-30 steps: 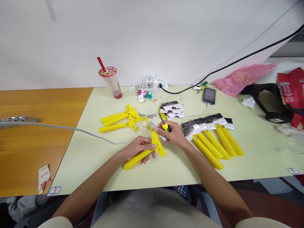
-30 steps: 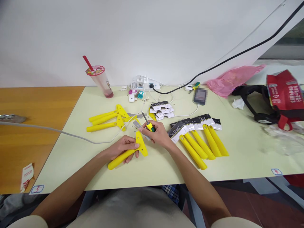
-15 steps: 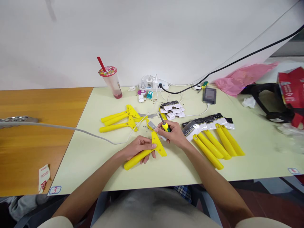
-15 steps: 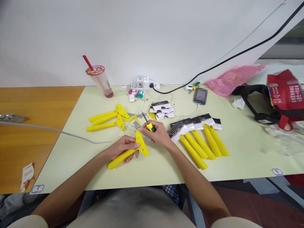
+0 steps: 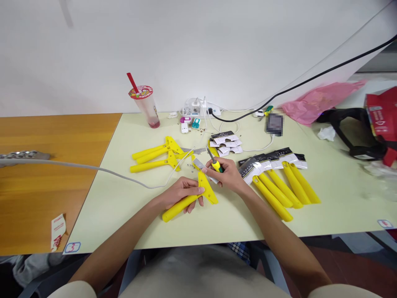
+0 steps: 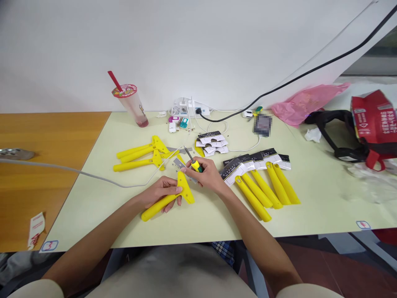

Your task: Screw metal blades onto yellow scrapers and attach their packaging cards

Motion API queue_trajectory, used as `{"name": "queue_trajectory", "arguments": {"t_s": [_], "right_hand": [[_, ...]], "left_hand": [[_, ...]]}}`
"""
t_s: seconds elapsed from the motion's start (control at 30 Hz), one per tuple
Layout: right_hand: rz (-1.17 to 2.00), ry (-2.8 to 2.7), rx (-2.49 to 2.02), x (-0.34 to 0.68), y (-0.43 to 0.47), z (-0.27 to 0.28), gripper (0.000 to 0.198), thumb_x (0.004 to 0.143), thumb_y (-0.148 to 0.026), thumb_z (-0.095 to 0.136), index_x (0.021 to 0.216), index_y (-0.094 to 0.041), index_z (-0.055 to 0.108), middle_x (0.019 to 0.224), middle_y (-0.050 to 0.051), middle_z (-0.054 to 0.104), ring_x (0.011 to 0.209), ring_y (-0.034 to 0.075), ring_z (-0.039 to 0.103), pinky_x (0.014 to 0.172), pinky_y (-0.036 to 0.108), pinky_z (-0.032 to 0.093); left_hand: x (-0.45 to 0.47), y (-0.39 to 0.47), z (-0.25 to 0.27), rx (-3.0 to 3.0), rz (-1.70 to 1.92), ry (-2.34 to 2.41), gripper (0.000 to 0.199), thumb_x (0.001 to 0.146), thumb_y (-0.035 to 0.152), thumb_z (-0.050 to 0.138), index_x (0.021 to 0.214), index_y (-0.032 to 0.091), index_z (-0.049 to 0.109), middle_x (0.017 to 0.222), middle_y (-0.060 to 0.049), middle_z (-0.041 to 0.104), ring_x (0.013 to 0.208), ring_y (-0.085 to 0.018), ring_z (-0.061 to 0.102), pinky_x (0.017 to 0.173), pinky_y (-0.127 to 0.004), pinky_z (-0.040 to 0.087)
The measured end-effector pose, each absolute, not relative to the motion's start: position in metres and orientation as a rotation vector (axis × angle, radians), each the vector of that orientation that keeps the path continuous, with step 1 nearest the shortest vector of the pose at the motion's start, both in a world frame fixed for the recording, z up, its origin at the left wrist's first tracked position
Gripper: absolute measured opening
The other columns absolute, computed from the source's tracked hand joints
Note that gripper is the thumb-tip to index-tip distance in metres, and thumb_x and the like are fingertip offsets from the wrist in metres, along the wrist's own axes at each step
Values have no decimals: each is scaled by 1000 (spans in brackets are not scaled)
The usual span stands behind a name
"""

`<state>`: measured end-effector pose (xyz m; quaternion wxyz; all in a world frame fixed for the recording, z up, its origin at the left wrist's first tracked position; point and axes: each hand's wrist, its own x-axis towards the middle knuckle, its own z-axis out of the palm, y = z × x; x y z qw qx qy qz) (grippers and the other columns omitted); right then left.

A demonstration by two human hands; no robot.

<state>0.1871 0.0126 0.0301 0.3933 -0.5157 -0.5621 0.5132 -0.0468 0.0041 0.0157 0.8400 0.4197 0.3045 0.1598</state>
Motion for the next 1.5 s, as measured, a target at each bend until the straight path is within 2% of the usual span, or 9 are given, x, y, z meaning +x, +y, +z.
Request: {"name": "queue_trajectory", "arguments": {"t_s": [0.23, 0.5, 0.7, 0.87, 1.13, 1.2, 1.37, 1.5], "right_hand": [[1345, -1476, -1265, 188, 11, 32, 41, 79, -60, 92, 86, -23, 75, 63, -7, 55, 43, 9, 47, 36, 24, 43], [1342, -1537, -1266, 186, 10, 33, 44, 84, -64, 86, 83, -22, 72, 59, -6, 56, 42, 11, 50, 38, 25, 42], [1350, -1555, -1252, 186, 9, 36, 44, 88, -62, 84, 78, -22, 68, 55, -6, 55, 39, 11, 50, 38, 24, 37], [1349, -1555, -1255, 186, 9, 37, 44, 89, -62, 82, 81, -22, 68, 54, -6, 53, 39, 10, 48, 38, 24, 36], [1384, -1599, -1217, 188, 9, 33, 38, 91, -59, 81, 93, -22, 73, 63, -6, 55, 43, 9, 48, 39, 22, 38], [1378, -1611, -1214, 187, 10, 33, 37, 91, -57, 82, 94, -21, 72, 63, -6, 54, 44, 8, 46, 40, 22, 37], [1384, -1599, -1233, 187, 11, 31, 38, 88, -56, 85, 93, -21, 71, 63, -7, 54, 44, 8, 45, 39, 23, 36], [1385, -1588, -1226, 186, 12, 29, 38, 88, -55, 86, 92, -21, 70, 61, -8, 53, 42, 8, 45, 39, 23, 35]], "left_hand": [[-45, 3, 17, 898, 389, 668, 41, 88, 50, 87, 93, 11, 76, 78, -8, 78, 43, -11, 62, 40, -22, 48], [-43, 4, 19, 923, 486, 729, 43, 89, 53, 85, 86, 12, 72, 80, -7, 77, 42, -10, 60, 38, -22, 46], [-45, 6, 17, 935, 566, 756, 43, 91, 55, 82, 92, 13, 72, 83, -6, 76, 43, -10, 60, 38, -23, 45], [-45, 7, 15, 934, 584, 769, 44, 91, 56, 81, 89, 13, 72, 84, -8, 77, 45, -11, 61, 39, -23, 46], [-43, 8, 19, 901, 619, 822, 48, 87, 58, 84, 83, 12, 72, 59, -5, 69, 45, -14, 61, 39, -23, 47], [-42, 8, 18, 899, 631, 834, 48, 87, 59, 84, 84, 12, 73, 62, -6, 71, 47, -15, 63, 40, -23, 48], [-41, 8, 17, 907, 658, 849, 48, 86, 60, 85, 89, 13, 75, 86, -11, 80, 54, -16, 68, 41, -25, 52], [-40, 8, 19, 924, 656, 859, 51, 80, 62, 90, 87, 14, 75, 82, -9, 79, 52, -15, 66, 40, -24, 51]]}}
